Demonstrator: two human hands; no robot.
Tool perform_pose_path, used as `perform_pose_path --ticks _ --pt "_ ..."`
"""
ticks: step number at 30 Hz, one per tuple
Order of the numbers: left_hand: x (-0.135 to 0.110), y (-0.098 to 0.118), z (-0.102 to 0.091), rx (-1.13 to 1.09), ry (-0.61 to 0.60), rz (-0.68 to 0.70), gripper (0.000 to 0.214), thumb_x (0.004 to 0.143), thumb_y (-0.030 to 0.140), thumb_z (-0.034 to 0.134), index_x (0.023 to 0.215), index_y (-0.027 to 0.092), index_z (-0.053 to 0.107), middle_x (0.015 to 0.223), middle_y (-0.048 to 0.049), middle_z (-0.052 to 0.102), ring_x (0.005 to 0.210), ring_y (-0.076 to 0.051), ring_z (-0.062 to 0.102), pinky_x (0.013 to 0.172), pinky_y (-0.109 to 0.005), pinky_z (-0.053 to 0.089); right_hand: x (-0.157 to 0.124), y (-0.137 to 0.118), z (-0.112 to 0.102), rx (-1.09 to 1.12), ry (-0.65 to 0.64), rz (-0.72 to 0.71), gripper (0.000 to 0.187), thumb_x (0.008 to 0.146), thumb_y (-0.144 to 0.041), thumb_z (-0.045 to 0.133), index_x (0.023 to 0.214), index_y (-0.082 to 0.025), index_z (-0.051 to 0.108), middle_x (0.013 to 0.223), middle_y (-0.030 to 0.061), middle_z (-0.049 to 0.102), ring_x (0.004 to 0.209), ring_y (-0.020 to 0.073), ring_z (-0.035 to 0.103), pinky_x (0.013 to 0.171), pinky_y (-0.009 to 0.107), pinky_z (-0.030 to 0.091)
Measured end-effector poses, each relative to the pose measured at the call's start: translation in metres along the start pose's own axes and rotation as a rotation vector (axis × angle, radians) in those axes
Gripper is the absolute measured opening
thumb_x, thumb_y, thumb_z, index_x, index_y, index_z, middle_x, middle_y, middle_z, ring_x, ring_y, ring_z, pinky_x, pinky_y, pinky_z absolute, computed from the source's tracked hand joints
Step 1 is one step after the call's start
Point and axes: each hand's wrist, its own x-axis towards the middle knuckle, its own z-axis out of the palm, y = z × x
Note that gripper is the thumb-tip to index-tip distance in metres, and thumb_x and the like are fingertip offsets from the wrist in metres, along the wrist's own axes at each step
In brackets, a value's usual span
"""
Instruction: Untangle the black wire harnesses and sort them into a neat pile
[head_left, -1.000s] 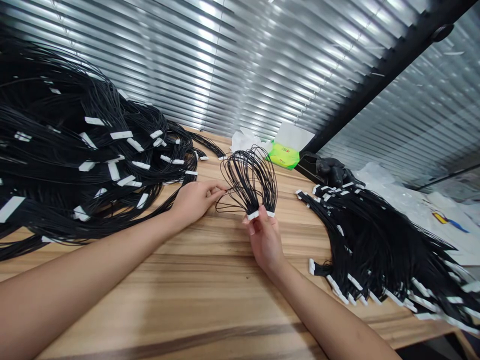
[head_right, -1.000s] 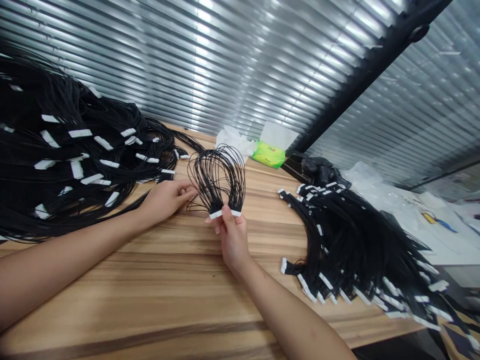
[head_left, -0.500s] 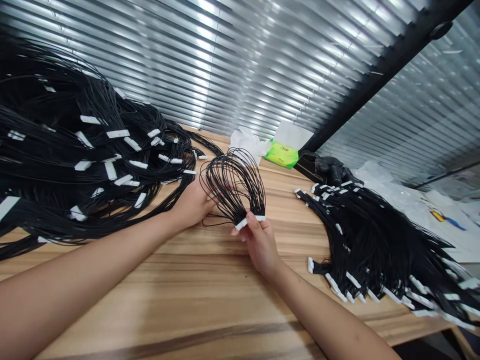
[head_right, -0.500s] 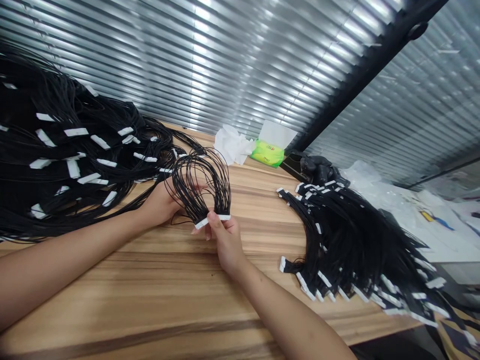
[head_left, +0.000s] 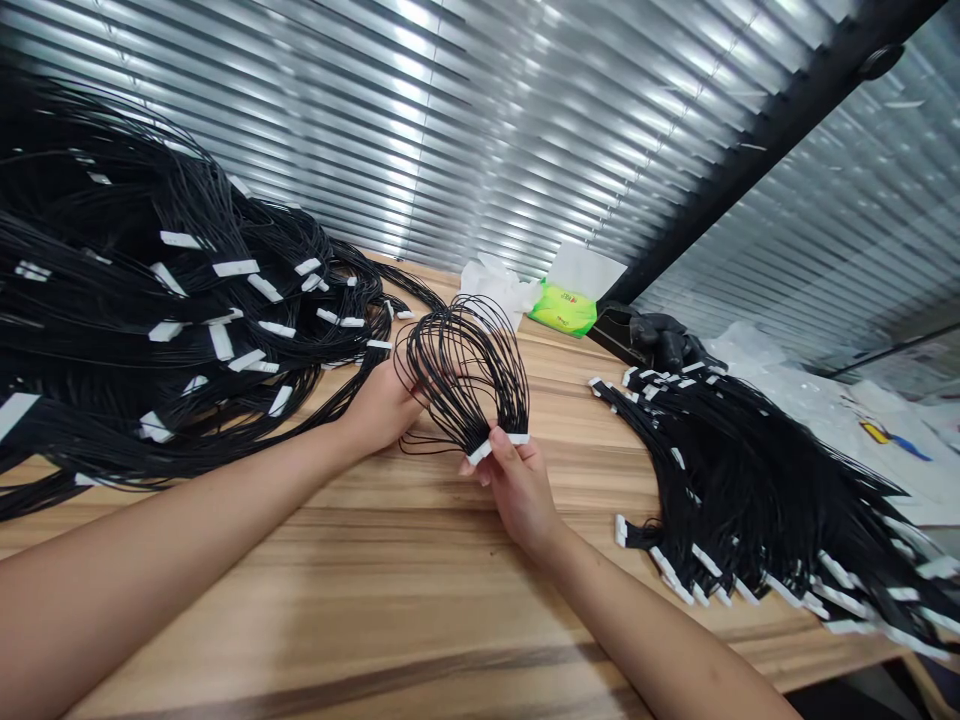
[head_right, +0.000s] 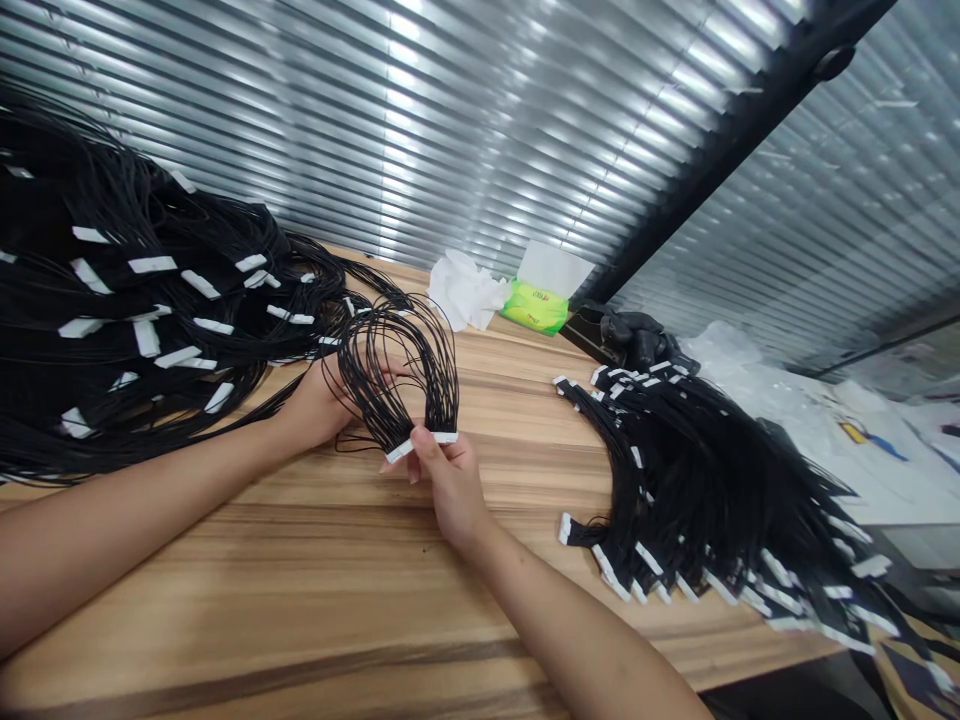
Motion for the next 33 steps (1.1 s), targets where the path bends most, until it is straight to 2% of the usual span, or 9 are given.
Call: perform_pose_path --ticks 7,12,15,18,22,24,26,31,33 --pt "0.0 0.004 0.0 -0.003 -0.047 0.057 0.023 0.092 0.028 0.05 0.104 0.022 0.069 0.11 -0.0064 0.068 0.107 -0.02 0.06 0.1 -0.038 0.044 -0.002 0.002 -0.001 -0.02 -0.073 -0.01 0.031 0.08 -0.049 0.064 0.07 -0.019 0.065 0.054 0.0007 0.064 0.047 0.0112 0.045 0.048 0.025 0.034" --pt "-0.001 0.008 -0.001 -0.011 0.009 0.066 0.021 0.092 0.029 0.052 0.099 0.021 0.069 0.102 -0.0057 0.069 0.099 -0.019 0.062 0.096 -0.035 0.045 -0.006 0.0 0.001 -0.104 -0.05 -0.009 0.034 0.076 -0.053 0.066 0.071 -0.02 0.063 0.052 0.0015 0.064 0.047 0.0127 0.047 0.047 0.026 0.033" --pt "-0.003 0.006 0.0 -0.051 0.024 0.082 0.021 0.091 0.029 0.051 0.099 0.02 0.068 0.099 -0.0058 0.069 0.096 -0.018 0.063 0.092 -0.033 0.047 -0.007 -0.001 0.002 -0.106 -0.017 -0.01 0.034 0.073 -0.054 0.069 0.076 -0.02 0.065 0.048 -0.0017 0.058 0.046 0.0129 0.048 0.046 0.026 0.032" --pt "-0.003 0.004 0.001 -0.025 0.019 0.036 0.022 0.09 0.031 0.053 0.102 0.02 0.068 0.102 -0.0053 0.069 0.097 -0.018 0.063 0.09 -0.031 0.047 -0.006 -0.002 0.004 -0.113 0.042 -0.03 0.035 0.071 -0.055 0.069 0.074 -0.02 0.064 0.048 -0.0033 0.054 0.044 0.0116 0.044 0.046 0.026 0.032" --pt "0.0 0.008 -0.001 0.126 0.068 -0.008 0.021 0.089 0.033 0.056 0.092 0.019 0.071 0.081 -0.0034 0.069 0.07 -0.015 0.059 0.067 -0.027 0.045 -0.001 -0.004 0.004 -0.137 0.16 -0.111 0.039 0.075 -0.054 0.066 0.059 -0.021 0.056 0.045 -0.0037 0.048 0.047 0.0123 0.045 0.049 0.027 0.032" --pt "0.001 0.012 -0.002 0.139 0.093 0.028 0.02 0.087 0.036 0.06 0.084 0.02 0.072 0.073 -0.001 0.068 0.056 -0.011 0.05 0.058 -0.026 0.04 0.001 -0.005 0.003 -0.137 0.237 -0.152 0.041 0.077 -0.052 0.065 0.055 -0.021 0.051 0.046 -0.0036 0.048 0.049 0.0118 0.045 0.052 0.027 0.033" --pt "0.0 0.016 -0.002 0.134 0.094 0.09 0.019 0.084 0.038 0.064 0.081 0.022 0.073 0.071 0.0009 0.069 0.052 -0.009 0.046 0.057 -0.025 0.038 0.004 -0.005 0.001 -0.12 0.28 -0.171 0.038 0.08 -0.048 0.064 0.057 -0.02 0.052 0.049 -0.0035 0.05 0.049 0.0109 0.041 0.053 0.027 0.033" --pt "-0.002 0.019 -0.003 0.191 0.081 0.206 0.016 0.085 0.038 0.064 0.081 0.025 0.073 0.066 0.0027 0.07 0.05 -0.009 0.047 0.058 -0.026 0.039 0.006 -0.004 -0.001 -0.115 0.268 -0.159 0.035 0.082 -0.044 0.064 0.058 -0.019 0.055 0.05 -0.0031 0.051 0.051 0.0111 0.036 0.055 0.027 0.032" --pt "-0.001 0.019 -0.003 0.21 0.092 0.261 0.014 0.086 0.035 0.063 0.083 0.025 0.073 0.072 0.0017 0.072 0.057 -0.01 0.054 0.062 -0.026 0.041 0.006 -0.004 0.0 -0.124 0.27 -0.153 0.036 0.082 -0.044 0.064 0.058 -0.019 0.055 0.051 -0.0028 0.051 0.051 0.0111 0.036 0.055 0.028 0.032"
